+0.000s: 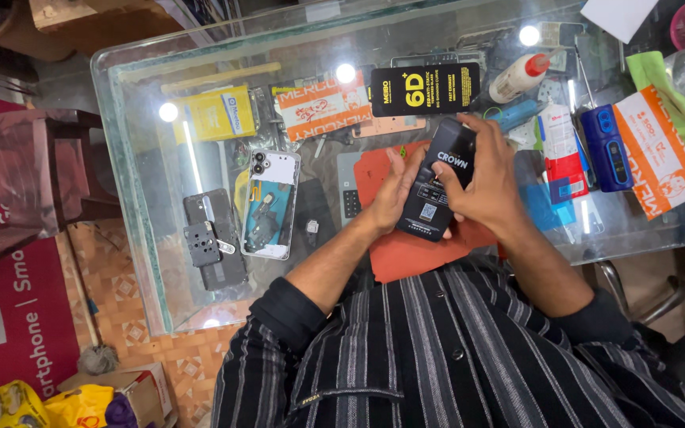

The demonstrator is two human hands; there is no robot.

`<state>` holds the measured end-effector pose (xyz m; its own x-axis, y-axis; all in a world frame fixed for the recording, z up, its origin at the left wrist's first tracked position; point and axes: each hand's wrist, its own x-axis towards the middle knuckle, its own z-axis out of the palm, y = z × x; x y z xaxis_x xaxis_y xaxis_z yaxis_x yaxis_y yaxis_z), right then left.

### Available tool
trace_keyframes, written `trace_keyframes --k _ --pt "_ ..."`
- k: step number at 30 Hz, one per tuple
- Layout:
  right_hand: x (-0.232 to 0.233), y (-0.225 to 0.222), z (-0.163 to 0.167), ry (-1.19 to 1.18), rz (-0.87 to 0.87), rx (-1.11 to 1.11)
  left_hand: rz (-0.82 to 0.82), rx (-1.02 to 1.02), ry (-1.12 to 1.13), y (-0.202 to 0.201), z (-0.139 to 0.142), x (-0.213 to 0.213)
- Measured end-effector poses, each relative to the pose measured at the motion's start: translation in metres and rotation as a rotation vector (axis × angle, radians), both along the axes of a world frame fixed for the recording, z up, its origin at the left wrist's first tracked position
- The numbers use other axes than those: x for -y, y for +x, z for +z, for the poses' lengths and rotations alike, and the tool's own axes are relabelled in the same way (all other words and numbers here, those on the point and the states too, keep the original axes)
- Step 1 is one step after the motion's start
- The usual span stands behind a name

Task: The person holds an opened smartphone and works on its internals, removing the old battery and seating a new battery inside the phone. They then press the back cover into place, wipe the cover, and power the phone on, tapping the screen as it boots.

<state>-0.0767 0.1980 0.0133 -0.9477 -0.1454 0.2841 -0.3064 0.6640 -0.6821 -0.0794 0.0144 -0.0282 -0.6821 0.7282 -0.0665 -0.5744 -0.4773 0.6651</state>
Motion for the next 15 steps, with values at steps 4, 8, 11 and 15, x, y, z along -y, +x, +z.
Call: trace_keyframes --k 4,8,11,15 --pt "0.002 0.000 -0.001 0.024 -0.003 0.009 0.010 -0.012 -0.014 0.001 -0.001 0.001" --pt "0.000 0.000 -0.004 -0.052 0.012 0.029 0.013 -0.039 -0.021 0.000 -0.006 0.000" --pt "-0.009 -0.001 -0.004 -0.235 0.049 0.172 -0.028 -0.087 0.051 0.000 -0.011 0.003" --pt "-0.011 -0.002 -0.004 -0.122 0.055 0.080 -0.031 -0.092 0.053 0.000 -0.012 0.003"
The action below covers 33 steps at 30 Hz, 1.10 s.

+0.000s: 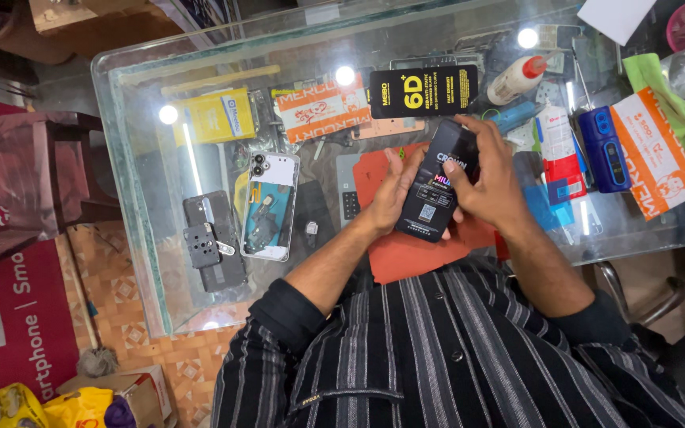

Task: The person holds an opened smartphone and works on its internals, removing the old battery and seating a new battery inside the phone. They then press the back cover into place, wipe the cover, and power the phone on, tapping the screen as it boots.

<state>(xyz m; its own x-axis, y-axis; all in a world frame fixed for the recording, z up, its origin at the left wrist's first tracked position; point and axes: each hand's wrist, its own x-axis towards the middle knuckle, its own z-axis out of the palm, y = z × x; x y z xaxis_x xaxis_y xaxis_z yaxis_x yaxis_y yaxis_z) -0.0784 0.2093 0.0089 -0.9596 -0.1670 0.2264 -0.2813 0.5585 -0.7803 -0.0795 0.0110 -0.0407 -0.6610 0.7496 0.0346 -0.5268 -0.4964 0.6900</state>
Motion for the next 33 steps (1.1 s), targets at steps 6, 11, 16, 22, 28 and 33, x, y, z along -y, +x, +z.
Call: trace_keyframes --k 6,11,16,22,28,33 --pt "0.009 0.002 -0.001 0.116 -0.042 -0.057 0.018 0.061 -0.073 -0.001 0.005 -0.002" --pt "0.015 0.001 0.000 0.150 -0.070 -0.062 0.036 0.058 -0.094 0.000 0.004 -0.003" --pt "0.019 0.002 -0.001 0.151 -0.091 -0.075 0.045 0.069 -0.104 0.000 0.002 -0.002" --pt "0.020 0.001 -0.013 0.158 -0.123 -0.110 0.056 0.085 -0.128 -0.001 0.007 0.000" --pt "0.006 0.000 -0.015 0.130 -0.061 -0.040 0.052 0.111 -0.046 -0.002 0.014 0.000" --pt "0.002 0.001 -0.006 0.164 0.056 -0.061 0.067 0.143 -0.056 -0.004 0.014 0.001"
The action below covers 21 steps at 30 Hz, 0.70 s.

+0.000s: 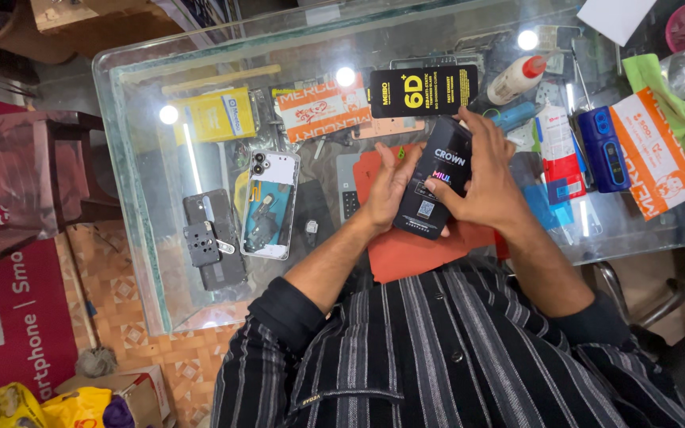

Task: The person holds an opened smartphone and works on its internals, removing the old battery and seating a new battery inside the phone. They then press the back cover into place, wipe the cover, and power the phone on, tapping the screen as it boots.

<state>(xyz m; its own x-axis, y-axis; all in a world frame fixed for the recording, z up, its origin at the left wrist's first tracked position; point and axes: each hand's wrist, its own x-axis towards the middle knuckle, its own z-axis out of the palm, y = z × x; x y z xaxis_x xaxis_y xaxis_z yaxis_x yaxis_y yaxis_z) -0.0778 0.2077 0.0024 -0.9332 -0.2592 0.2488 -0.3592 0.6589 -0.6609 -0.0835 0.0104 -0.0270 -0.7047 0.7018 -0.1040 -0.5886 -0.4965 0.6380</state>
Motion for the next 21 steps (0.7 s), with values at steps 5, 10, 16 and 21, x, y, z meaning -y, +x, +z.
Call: trace_keyframes --k 5,10,16,21 --pt "0.008 0.001 -0.001 0.054 -0.062 -0.020 -0.001 -0.035 -0.008 0.002 0.000 0.001" --pt "0.015 0.002 -0.002 0.048 -0.106 -0.019 0.037 -0.042 -0.062 0.005 0.003 0.000" --pt "0.022 0.001 0.004 0.058 -0.134 -0.066 0.051 -0.017 -0.063 0.006 0.002 0.001" --pt "0.018 -0.001 0.007 -0.084 -0.157 -0.100 0.039 -0.027 -0.011 0.004 -0.002 -0.001"
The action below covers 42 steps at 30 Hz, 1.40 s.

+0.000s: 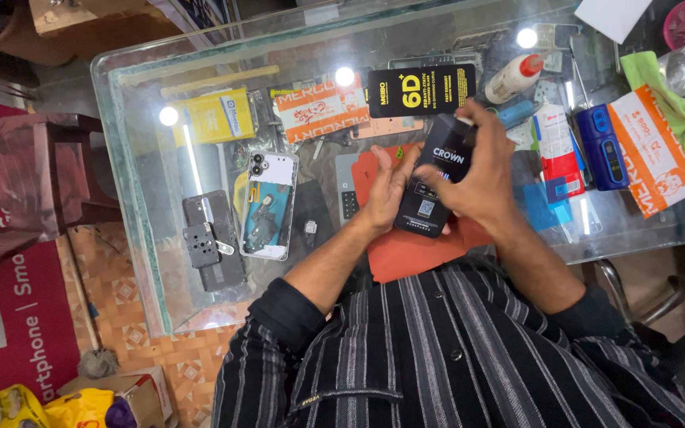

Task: The person holds an opened smartphone and works on its internals, removing the old battery and seating a new battery inside the phone. They then press the back cover into place, wipe the cover, and power the phone on, tapping the screen as it boots.

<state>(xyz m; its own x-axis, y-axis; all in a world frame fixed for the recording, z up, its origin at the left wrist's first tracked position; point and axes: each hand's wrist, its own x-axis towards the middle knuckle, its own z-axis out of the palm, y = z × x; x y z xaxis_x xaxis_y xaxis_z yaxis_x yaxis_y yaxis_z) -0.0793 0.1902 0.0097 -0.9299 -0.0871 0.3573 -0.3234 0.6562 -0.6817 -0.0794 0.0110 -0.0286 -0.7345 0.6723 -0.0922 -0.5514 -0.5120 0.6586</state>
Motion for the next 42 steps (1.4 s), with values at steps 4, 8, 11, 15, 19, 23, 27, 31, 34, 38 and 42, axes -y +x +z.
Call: trace_keyframes --k 4,8,11,15,19,23,27,31,34,38,42 --pt "-0.019 0.000 0.000 -0.188 0.008 -0.081 -0.015 0.023 0.173 -0.002 0.002 -0.001" --pt "-0.023 0.008 -0.009 -0.421 0.049 -0.060 0.046 -0.013 0.258 -0.006 0.006 -0.002" --pt "-0.018 0.013 -0.018 -0.489 0.089 -0.006 0.129 0.005 0.264 -0.009 0.007 -0.002" --pt "-0.016 0.013 -0.028 -0.478 0.111 0.063 0.146 0.065 0.325 -0.013 0.004 0.002" --pt "-0.016 0.007 -0.039 -0.554 0.185 0.112 0.147 0.086 0.253 -0.018 -0.003 0.003" --pt "-0.017 -0.001 -0.050 -0.725 0.162 0.281 0.162 0.028 0.185 -0.020 -0.009 0.005" --pt "-0.021 -0.003 -0.053 -0.683 0.145 0.278 0.196 0.019 0.085 -0.020 -0.011 0.005" --pt "-0.020 -0.004 -0.053 -0.700 0.152 0.289 0.170 0.040 0.095 -0.020 -0.013 0.006" --pt "-0.019 -0.006 -0.054 -0.698 0.155 0.307 0.134 0.057 0.133 -0.021 -0.015 0.007" --pt "-0.019 -0.007 -0.055 -0.660 0.154 0.336 0.117 0.063 0.166 -0.022 -0.016 0.008" --pt "-0.020 -0.008 -0.056 -0.686 0.164 0.364 0.145 0.055 0.244 -0.023 -0.012 0.008"
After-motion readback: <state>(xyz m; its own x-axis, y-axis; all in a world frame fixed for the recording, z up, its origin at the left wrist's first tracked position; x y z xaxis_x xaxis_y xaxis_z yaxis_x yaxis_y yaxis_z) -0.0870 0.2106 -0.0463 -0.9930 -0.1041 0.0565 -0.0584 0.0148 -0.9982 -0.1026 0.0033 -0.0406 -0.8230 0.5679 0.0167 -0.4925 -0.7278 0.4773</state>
